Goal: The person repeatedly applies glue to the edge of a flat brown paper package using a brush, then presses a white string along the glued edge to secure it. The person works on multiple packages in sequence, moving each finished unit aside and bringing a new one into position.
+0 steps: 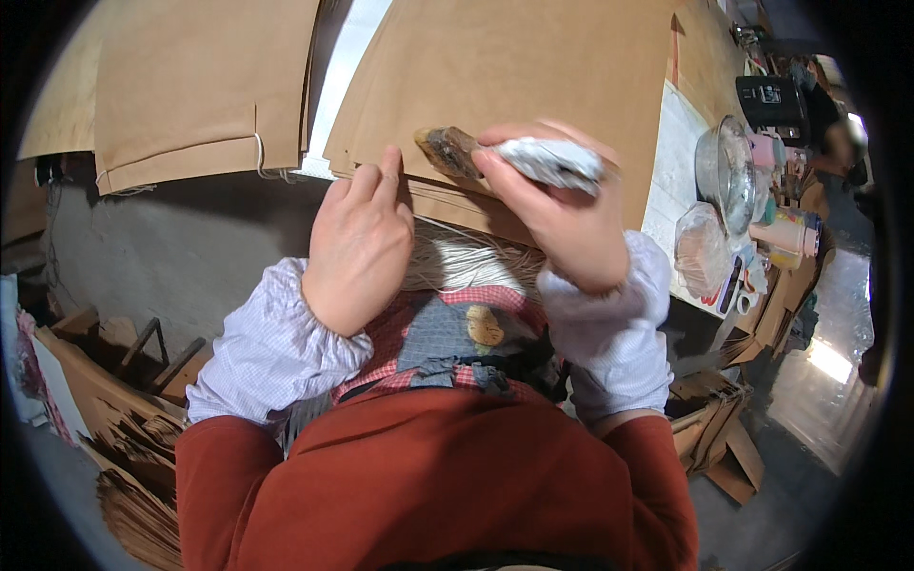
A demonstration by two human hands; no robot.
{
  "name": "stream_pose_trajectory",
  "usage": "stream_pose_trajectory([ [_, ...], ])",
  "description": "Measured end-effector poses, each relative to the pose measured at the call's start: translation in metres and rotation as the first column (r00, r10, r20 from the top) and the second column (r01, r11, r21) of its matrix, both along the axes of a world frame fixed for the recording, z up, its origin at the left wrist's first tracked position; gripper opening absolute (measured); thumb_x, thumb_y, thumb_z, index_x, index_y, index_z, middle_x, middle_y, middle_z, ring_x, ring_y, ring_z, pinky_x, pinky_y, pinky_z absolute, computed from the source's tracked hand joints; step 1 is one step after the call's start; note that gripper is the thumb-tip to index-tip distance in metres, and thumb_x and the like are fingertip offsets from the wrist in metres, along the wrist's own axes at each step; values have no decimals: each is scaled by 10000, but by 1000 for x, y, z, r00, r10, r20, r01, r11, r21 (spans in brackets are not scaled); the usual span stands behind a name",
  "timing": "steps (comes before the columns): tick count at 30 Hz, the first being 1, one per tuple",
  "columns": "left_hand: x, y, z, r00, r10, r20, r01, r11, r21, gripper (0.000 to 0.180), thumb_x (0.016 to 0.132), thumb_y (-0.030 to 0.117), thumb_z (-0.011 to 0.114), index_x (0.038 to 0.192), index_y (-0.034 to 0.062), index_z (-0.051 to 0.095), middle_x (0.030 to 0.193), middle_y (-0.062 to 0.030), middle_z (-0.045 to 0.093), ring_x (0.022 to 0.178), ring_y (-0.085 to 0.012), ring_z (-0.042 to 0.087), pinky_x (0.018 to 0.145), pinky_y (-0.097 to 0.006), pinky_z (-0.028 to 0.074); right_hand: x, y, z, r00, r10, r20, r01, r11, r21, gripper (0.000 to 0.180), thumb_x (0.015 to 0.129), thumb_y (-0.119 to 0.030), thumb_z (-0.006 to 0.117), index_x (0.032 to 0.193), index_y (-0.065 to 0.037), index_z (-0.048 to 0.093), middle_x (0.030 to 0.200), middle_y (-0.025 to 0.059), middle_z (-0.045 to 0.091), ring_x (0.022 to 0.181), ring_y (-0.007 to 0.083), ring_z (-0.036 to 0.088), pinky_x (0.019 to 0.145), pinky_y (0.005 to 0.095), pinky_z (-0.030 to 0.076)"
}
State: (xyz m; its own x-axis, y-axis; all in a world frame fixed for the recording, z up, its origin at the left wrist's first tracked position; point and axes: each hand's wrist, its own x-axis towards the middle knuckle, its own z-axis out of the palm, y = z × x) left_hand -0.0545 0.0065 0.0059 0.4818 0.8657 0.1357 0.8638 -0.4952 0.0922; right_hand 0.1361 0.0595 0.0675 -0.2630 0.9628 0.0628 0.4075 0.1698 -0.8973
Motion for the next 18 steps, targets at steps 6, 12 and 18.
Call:
stream_pose_trajectory([
  [6,4,4,-7,998,-24,-53,23,1000,-18,219,732,107,570,811,-58,691,1279,-278,566,964,-267,551,839,-356,455,63,-8,-26,965,-261,4,259,955,-146,57,848,-37,690,809,-1,668,752,-10,644,665,69,572,599,245,461],
  [12,4,6,-7,1000,-25,-3,24,995,-98,142,676,77,586,732,-35,651,1306,-294,539,938,-298,554,830,-368,459,134,-27,-26,811,-421,406,401,906,136,179,794,-114,650,693,24,598,547,103,569,489,164,554,496,327,438],
  [18,3,7,-6,998,-49,-28,47,996,-74,169,702,41,568,775,-82,657,1306,-292,538,937,-316,553,823,-394,463,120,-14,-21,635,-478,607,358,878,317,246,763,-214,657,677,15,635,571,202,565,557,392,606,508,418,451],
])
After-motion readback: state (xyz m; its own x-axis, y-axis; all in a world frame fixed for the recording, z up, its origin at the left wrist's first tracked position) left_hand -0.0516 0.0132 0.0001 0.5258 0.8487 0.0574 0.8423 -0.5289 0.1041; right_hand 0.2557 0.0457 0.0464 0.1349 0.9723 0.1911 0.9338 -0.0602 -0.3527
